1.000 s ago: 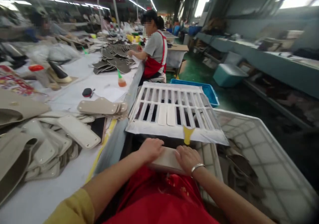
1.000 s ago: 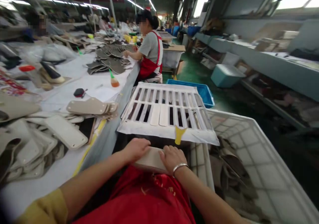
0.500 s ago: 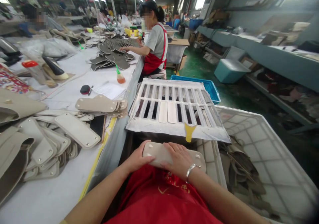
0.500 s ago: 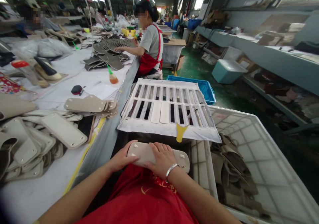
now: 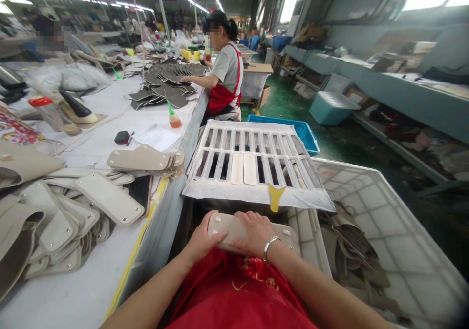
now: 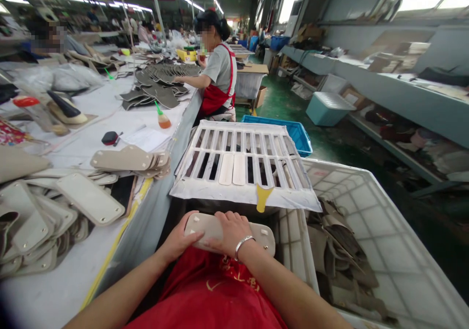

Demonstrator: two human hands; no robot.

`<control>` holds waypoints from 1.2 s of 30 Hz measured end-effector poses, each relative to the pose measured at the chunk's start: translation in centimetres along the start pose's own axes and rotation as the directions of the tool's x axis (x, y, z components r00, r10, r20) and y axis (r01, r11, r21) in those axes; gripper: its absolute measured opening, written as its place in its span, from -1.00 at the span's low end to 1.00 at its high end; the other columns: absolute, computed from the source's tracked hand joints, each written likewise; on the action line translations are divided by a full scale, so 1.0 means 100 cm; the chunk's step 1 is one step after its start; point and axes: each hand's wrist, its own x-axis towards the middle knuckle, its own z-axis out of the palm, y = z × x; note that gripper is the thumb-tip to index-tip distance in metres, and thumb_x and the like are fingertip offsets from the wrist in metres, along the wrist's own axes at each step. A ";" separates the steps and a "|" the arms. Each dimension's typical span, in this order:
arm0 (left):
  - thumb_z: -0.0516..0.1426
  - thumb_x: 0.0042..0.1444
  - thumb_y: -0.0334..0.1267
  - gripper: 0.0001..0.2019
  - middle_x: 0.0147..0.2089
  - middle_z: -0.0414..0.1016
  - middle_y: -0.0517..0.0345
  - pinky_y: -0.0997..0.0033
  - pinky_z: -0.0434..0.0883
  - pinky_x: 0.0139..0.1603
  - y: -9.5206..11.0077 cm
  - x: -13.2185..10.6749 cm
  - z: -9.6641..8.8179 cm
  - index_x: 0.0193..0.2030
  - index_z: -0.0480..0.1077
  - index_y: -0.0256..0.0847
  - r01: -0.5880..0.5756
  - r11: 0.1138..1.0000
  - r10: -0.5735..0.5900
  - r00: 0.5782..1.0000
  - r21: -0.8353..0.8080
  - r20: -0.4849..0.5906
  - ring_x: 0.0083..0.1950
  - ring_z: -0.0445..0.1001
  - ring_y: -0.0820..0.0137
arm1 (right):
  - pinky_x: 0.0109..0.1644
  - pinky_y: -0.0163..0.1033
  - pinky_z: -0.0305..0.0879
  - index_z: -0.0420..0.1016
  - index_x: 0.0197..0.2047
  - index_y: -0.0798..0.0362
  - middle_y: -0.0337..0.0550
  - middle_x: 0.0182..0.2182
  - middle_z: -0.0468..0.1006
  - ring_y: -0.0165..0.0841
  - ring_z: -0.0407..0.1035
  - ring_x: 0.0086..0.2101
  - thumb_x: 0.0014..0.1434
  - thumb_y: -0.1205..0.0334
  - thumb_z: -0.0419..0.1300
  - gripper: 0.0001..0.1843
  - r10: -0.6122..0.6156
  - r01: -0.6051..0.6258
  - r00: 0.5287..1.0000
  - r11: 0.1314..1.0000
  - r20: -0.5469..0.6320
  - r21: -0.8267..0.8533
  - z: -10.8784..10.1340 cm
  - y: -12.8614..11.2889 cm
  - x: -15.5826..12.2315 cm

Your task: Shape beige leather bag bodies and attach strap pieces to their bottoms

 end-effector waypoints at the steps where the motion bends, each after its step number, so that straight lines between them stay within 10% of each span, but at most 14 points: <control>1: 0.14 -0.02 -0.09 -0.40 0.04 0.33 0.04 0.30 0.28 0.05 0.000 0.000 0.001 0.15 0.09 -0.23 -0.004 1.000 0.004 1.000 0.006 -0.009 0.00 0.35 0.28 | -0.14 -0.10 0.04 0.26 0.02 -0.04 -0.06 -0.19 0.38 -0.15 0.24 -0.18 -0.06 -0.39 0.01 -0.27 0.014 -0.014 1.000 1.000 -0.020 -0.013 0.001 -0.001 -0.001; 10: 0.05 0.07 0.00 -0.45 0.09 0.29 -0.01 0.28 0.21 0.14 0.001 -0.005 0.005 0.12 0.12 -0.28 -0.060 0.998 0.059 0.998 -0.031 -0.020 0.07 0.30 0.26 | -0.13 -0.10 0.11 0.39 -0.20 0.08 0.01 -0.23 0.42 -0.15 0.28 -0.16 0.13 -0.32 -0.27 -0.30 0.063 -0.064 0.998 0.997 -0.017 -0.037 0.004 0.000 0.010; 16: 0.17 -0.11 0.05 -0.10 0.20 0.19 -0.04 0.25 0.19 0.17 -0.015 -0.012 -0.006 0.29 -0.13 -0.29 -0.145 0.986 0.154 0.981 -0.088 0.117 0.17 0.22 0.18 | -0.15 -0.09 0.16 0.43 -0.23 0.06 0.01 -0.25 0.45 -0.14 0.32 -0.18 0.14 -0.31 -0.25 -0.32 0.060 -0.060 0.998 0.998 0.033 -0.020 0.004 0.005 0.018; 27: 0.01 0.14 -0.03 -0.38 0.23 0.16 0.02 0.26 0.08 0.26 -0.009 -0.008 -0.006 0.27 -0.05 -0.25 -0.002 0.957 0.037 0.992 -0.288 0.118 0.23 0.15 0.28 | -0.19 -0.11 0.22 0.38 -0.15 0.06 0.00 -0.24 0.48 -0.14 0.37 -0.20 0.06 -0.36 -0.13 -0.33 0.009 -0.013 0.996 0.999 0.092 0.046 0.004 -0.010 0.030; 36: -0.15 0.18 0.04 -0.53 0.11 0.32 0.10 0.26 0.21 0.16 -0.003 0.007 0.004 0.12 0.16 -0.16 0.049 0.995 -0.051 0.998 0.087 0.022 0.13 0.28 0.27 | -0.20 -0.14 0.27 0.46 -0.22 0.09 0.00 -0.28 0.54 -0.19 0.42 -0.23 0.23 -0.17 -0.34 -0.32 0.060 -0.061 0.996 0.998 0.071 0.000 -0.002 0.000 0.034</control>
